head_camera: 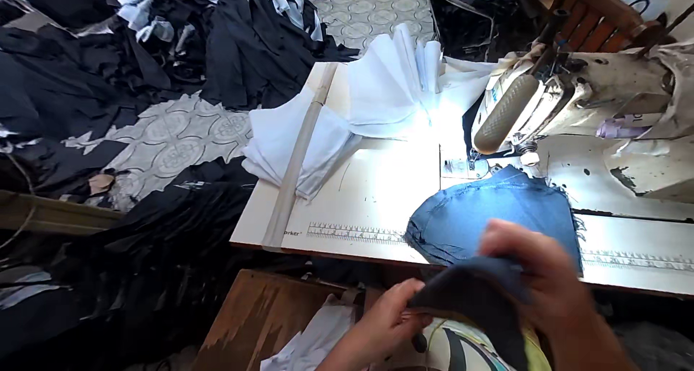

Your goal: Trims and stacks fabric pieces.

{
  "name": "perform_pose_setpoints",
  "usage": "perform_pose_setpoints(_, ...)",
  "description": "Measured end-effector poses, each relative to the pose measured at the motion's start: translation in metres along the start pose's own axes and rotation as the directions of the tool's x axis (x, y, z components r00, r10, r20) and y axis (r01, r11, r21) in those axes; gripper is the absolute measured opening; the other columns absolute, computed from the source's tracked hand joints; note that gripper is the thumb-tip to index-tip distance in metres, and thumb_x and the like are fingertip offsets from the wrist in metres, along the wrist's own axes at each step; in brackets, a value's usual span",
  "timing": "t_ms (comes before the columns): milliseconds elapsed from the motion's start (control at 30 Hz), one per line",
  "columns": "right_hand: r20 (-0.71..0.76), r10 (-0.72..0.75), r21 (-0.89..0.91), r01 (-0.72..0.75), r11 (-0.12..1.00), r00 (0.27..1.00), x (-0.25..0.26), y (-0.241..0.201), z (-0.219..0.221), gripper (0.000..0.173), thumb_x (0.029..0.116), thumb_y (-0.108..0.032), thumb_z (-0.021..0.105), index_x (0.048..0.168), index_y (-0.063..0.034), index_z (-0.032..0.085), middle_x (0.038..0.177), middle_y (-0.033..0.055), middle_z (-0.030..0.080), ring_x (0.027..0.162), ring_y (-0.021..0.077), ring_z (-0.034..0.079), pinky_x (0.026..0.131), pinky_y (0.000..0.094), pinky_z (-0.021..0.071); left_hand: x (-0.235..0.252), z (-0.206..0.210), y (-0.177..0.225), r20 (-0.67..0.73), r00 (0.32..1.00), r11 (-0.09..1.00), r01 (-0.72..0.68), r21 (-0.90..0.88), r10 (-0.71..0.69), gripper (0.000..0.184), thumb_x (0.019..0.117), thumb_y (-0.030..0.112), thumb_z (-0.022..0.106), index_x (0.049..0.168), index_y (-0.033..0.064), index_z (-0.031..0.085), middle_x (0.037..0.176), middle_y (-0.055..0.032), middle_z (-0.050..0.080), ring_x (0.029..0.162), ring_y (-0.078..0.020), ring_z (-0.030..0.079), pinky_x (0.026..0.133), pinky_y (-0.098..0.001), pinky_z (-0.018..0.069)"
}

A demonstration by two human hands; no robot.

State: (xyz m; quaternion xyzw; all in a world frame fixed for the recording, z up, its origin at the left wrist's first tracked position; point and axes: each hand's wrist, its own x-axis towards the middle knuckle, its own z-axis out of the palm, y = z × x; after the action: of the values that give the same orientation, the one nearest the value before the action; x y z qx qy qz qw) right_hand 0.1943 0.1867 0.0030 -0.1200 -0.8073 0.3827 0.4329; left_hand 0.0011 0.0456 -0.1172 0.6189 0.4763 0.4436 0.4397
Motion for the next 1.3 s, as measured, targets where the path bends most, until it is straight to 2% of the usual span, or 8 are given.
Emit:
perform_pose_setpoints(167,-0.225,0.221,-0.164,-0.261,0.951,0.949,-0.020,-0.004,-0.064,0.010,0.0964,-0.028,0.068,0.102,-0.0199,0.067,0.095,-0.0250,0.068,0.089,-0.0172,0.060,0.078,0.0051,0.0514,-0.047,-0.042,-0.043,-0.083,0.951,0.919,0.309,0.243,-0.298,0.031,0.1063,0.015,0.046,0.103,-0.0043,0.070,0.089,-0.0128,0.071,0.081,-0.0186,0.068,0.079,-0.0409,0.0557)
perform_pose_setpoints(333,-0.409,0.281,-0.067,-0.336,0.940,0.868,-0.020,0.014,-0.088,0.025,0.0878,-0.028,0.078,0.111,-0.0323,0.068,0.095,-0.0263,0.069,0.082,-0.0114,0.064,0.072,0.0093,0.0537,-0.011,-0.104,0.064,-0.373,0.899,0.907,-0.058,0.418,0.229,0.028,0.1097,0.037,0.042,0.111,0.0193,0.063,0.094,0.0160,0.064,0.084,0.0162,0.056,0.076,-0.0053,0.0451)
perform_pose_setpoints(500,-0.570,0.240,-0.127,-0.373,0.919,0.786,-0.027,0.011,-0.128,0.052,0.0854,-0.018,0.078,0.132,-0.0195,0.055,0.078,-0.0270,0.059,0.069,-0.0132,0.057,0.068,0.0072,0.0512,0.050,-0.103,0.080,-0.343,0.780,0.729,-0.202,0.654,0.524,0.024,0.1108,0.031,0.042,0.108,0.0124,0.058,0.091,0.0056,0.060,0.083,0.0066,0.057,0.075,-0.0104,0.0467)
perform_pose_setpoints(633,-0.460,0.533,-0.369,-0.699,0.613,0.710,-0.061,0.053,-0.137,0.054,0.0874,-0.007,0.075,0.135,0.0087,0.053,0.086,0.0074,0.059,0.071,0.0047,0.049,0.068,0.0239,0.0449,0.054,-0.069,0.055,-0.094,0.980,0.694,0.190,0.694,-0.174,0.025,0.1043,0.015,0.053,0.106,-0.0023,0.071,0.090,-0.0203,0.071,0.082,-0.0374,0.072,0.073,-0.0590,0.0564)
perform_pose_setpoints(800,-0.468,0.544,-0.652,-0.688,0.319,0.696,-0.059,0.052,-0.113,0.045,0.0930,-0.019,0.074,0.129,0.0047,0.062,0.101,0.0338,0.069,0.089,0.0525,0.067,0.077,0.0712,0.0472,0.049,-0.054,0.042,-0.170,0.964,0.691,0.267,0.672,-0.206,0.029,0.1017,0.024,0.058,0.112,-0.0017,0.066,0.086,-0.0182,0.068,0.073,-0.0355,0.069,0.066,-0.0552,0.0552)
perform_pose_setpoints(1000,0.067,0.253,-0.778,-0.108,0.619,0.965,0.000,0.013,0.008,0.038,0.0899,-0.042,0.068,0.085,-0.0039,0.071,0.069,0.0124,0.066,0.063,0.0313,0.069,0.054,0.0483,0.0532,0.050,-0.048,0.048,-0.209,0.977,0.683,0.120,0.720,0.049,0.028,0.1013,0.025,0.051,0.096,0.0018,0.066,0.078,-0.0108,0.064,0.066,-0.0241,0.065,0.059,-0.0408,0.0548)
perform_pose_setpoints(1133,0.441,0.705,-0.745,-0.211,0.633,0.555,0.023,0.034,0.047,0.040,0.1075,-0.034,0.049,0.112,0.0021,0.066,0.099,0.0245,0.071,0.099,0.0429,0.069,0.086,0.0571,0.0489,0.043,-0.044,0.042,-0.213,0.970,0.715,0.068,0.696,0.114,0.028,0.1011,0.023,0.050,0.093,0.0016,0.066,0.080,-0.0103,0.064,0.069,-0.0206,0.064,0.062,-0.0344,0.0550)
perform_pose_setpoints(1300,0.218,0.348,-0.306,-0.275,0.912,0.912,0.006,0.036,0.031,0.043,0.0873,-0.041,0.075,0.105,-0.0019,0.069,0.083,0.0083,0.066,0.067,0.0171,0.061,0.059,0.0341,0.0494,0.031,-0.047,0.024,-0.337,0.913,0.969,-0.246,-0.002,0.231,0.015,0.1062,0.034,0.053,0.104,0.0245,0.064,0.104,0.0138,0.063,0.103,0.0060,0.059,0.090,-0.0122,0.0483)
